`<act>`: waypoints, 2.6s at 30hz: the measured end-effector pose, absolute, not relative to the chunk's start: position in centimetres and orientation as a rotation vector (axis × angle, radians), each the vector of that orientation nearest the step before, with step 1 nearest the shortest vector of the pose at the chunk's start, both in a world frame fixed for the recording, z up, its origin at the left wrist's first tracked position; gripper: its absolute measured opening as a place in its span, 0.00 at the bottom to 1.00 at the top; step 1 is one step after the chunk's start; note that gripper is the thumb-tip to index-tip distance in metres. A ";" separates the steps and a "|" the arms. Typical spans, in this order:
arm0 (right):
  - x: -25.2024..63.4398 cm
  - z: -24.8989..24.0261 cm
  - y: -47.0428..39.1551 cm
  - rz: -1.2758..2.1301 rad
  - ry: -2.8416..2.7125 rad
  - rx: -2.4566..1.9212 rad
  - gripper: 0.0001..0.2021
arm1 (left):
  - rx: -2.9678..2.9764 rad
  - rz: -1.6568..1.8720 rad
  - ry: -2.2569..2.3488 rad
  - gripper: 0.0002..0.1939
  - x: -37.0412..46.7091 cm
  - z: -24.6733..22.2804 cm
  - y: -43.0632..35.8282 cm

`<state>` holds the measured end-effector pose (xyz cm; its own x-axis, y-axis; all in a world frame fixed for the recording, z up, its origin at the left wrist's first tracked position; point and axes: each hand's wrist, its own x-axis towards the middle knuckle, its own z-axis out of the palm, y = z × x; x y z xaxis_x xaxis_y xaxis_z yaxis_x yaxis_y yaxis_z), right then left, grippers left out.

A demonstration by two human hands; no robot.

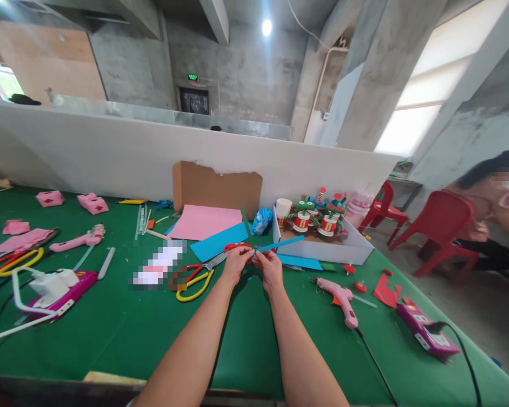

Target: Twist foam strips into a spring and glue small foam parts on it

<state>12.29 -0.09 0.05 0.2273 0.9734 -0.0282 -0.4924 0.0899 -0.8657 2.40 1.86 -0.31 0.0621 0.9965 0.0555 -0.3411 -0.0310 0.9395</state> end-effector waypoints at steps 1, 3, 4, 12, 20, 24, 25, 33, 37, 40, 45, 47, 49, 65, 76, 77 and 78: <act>12.2 0.0 0.0 1.207 -0.667 -0.904 0.16 | 1.010 1.330 0.883 0.17 2.5 -0.3 1.8; 12.0 -0.1 0.0 1.165 -0.633 -0.907 0.16 | 1.010 1.329 0.894 0.18 2.6 -0.2 1.7; 11.9 -0.1 0.0 1.148 -0.615 -0.907 0.15 | 1.014 1.332 0.900 0.18 2.7 -0.2 1.7; 12.1 0.1 -0.3 1.316 -0.633 -0.838 0.12 | 0.934 1.387 0.899 0.15 2.5 0.0 1.8; 12.7 -0.6 0.2 1.408 -0.483 -0.831 0.10 | 0.971 1.348 0.918 0.14 2.6 0.4 1.4; 12.7 -0.4 0.1 1.441 -0.515 -0.827 0.11 | 1.010 1.356 0.927 0.15 2.4 0.3 1.6; 12.6 -0.3 0.0 1.443 -0.521 -0.829 0.12 | 1.024 1.357 0.928 0.15 2.4 0.3 1.6; 12.7 0.0 -0.3 1.441 -0.571 -0.834 0.14 | 1.082 1.428 0.915 0.13 2.3 -0.3 1.6; 12.8 -0.3 0.0 1.406 -0.602 -0.874 0.14 | 1.113 1.422 0.918 0.12 2.1 -0.5 1.7; 12.8 -0.6 0.2 1.328 -0.639 -0.911 0.15 | 1.087 1.394 0.944 0.11 2.2 -0.4 1.8; 12.7 -0.6 0.4 1.219 -0.605 -0.916 0.15 | 1.023 1.382 0.928 0.10 2.6 0.3 1.3; 12.6 -0.6 0.5 1.197 -0.568 -0.896 0.15 | 1.003 1.369 0.899 0.12 2.7 0.4 1.1; 12.6 -0.6 0.4 1.203 -0.554 -0.881 0.15 | 0.994 1.363 0.866 0.13 2.7 0.4 1.0; 12.7 -0.1 0.1 1.331 -0.630 -0.895 0.15 | 1.006 1.464 1.028 0.11 2.5 -0.1 1.3; 12.9 -0.8 0.5 1.326 -0.680 -0.936 0.14 | 0.997 1.434 1.004 0.14 2.6 -0.4 1.6; 12.9 -0.9 0.5 1.334 -0.674 -0.929 0.14 | 0.996 1.439 1.005 0.14 2.5 -0.5 1.7; 12.9 -1.0 0.5 1.343 -0.670 -0.924 0.14 | 0.997 1.440 1.008 0.14 2.5 -0.6 1.8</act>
<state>12.88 0.51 -0.95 0.1364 0.9853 -0.1024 -0.5111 -0.0185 -0.8593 2.52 1.79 -0.58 -0.0856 0.9948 0.0554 -0.2887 -0.0779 0.9542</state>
